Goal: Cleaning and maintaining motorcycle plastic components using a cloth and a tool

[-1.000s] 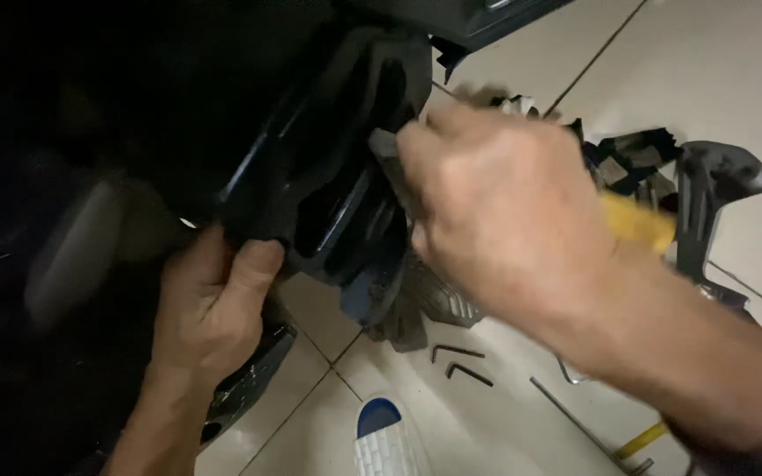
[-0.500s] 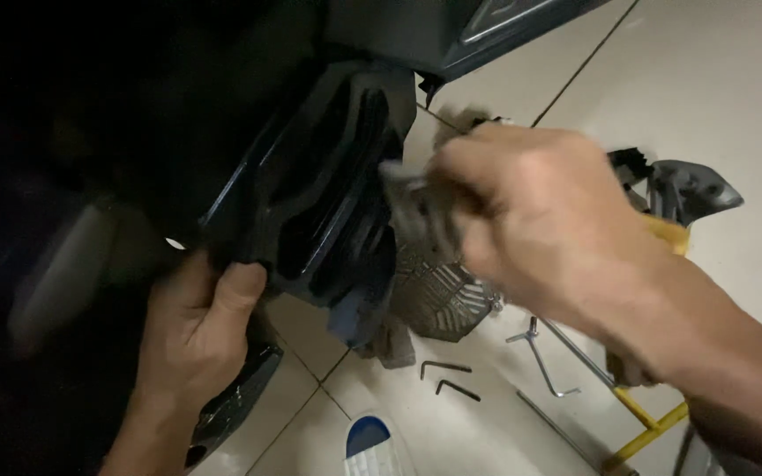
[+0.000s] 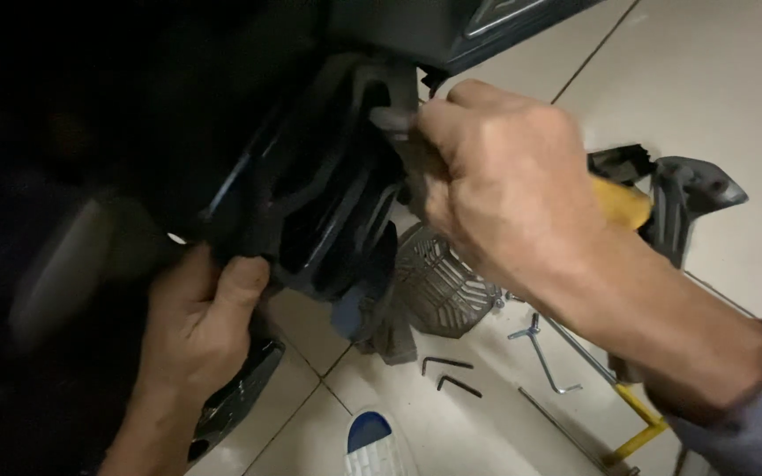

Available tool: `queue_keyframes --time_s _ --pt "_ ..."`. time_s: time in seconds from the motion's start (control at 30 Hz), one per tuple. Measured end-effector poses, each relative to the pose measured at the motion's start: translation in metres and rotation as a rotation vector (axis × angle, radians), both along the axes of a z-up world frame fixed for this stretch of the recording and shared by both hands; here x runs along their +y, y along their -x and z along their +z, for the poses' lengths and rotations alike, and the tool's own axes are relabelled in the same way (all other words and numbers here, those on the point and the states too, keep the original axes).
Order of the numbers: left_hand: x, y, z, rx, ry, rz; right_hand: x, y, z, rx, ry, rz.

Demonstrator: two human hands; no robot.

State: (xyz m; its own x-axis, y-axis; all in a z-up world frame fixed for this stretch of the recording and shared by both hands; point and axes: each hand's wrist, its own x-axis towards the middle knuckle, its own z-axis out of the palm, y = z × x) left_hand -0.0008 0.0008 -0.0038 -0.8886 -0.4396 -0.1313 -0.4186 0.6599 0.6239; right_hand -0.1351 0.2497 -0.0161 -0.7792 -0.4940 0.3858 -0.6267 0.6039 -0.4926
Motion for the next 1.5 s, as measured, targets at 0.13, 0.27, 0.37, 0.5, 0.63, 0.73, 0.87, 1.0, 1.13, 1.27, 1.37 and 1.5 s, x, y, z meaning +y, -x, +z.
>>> queue_keyframes --time_s 0.13,0.27,0.37,0.5,0.63,0.73,0.87,1.0,1.13,1.27,1.37,1.5 --pt "-0.004 0.001 -0.002 0.132 0.08 -0.213 0.002 0.009 -0.005 0.327 -0.19 -0.023" --pt "-0.006 -0.001 -0.002 -0.004 -0.005 -0.076 -0.001 0.009 0.014 -0.007 -0.13 0.024" --pt "-0.01 -0.001 -0.006 -0.029 -0.035 -0.102 -0.014 0.004 0.03 -0.208 -0.269 0.018" --pt "-0.008 0.001 -0.006 0.072 0.051 -0.178 -0.017 0.024 0.007 0.503 -0.522 -0.096" --pt "-0.003 0.0 0.002 0.063 -0.057 -0.22 -0.018 0.022 0.006 0.318 -0.434 -0.057" --pt "-0.004 0.001 -0.004 -0.11 0.008 -0.059 -0.003 0.025 0.01 0.142 -0.124 0.098" --pt "-0.011 0.0 -0.007 0.012 0.083 -0.157 0.014 0.02 0.011 0.062 -0.194 0.081" --pt "-0.002 0.0 -0.002 -0.086 0.102 0.04 0.026 0.015 -0.01 0.014 -0.038 0.064" --pt "0.002 0.001 0.001 0.049 0.003 -0.099 0.02 0.019 -0.016 0.06 -0.098 0.051" --pt "-0.002 0.001 -0.003 0.069 0.042 -0.105 0.012 0.022 -0.005 0.082 -0.047 -0.001" --pt "-0.006 -0.002 -0.006 0.065 0.045 -0.105 0.008 0.026 -0.008 0.088 -0.033 0.021" --pt "-0.009 -0.005 -0.009 -0.05 -0.017 0.027 -0.001 0.028 -0.013 0.213 -0.075 0.03"
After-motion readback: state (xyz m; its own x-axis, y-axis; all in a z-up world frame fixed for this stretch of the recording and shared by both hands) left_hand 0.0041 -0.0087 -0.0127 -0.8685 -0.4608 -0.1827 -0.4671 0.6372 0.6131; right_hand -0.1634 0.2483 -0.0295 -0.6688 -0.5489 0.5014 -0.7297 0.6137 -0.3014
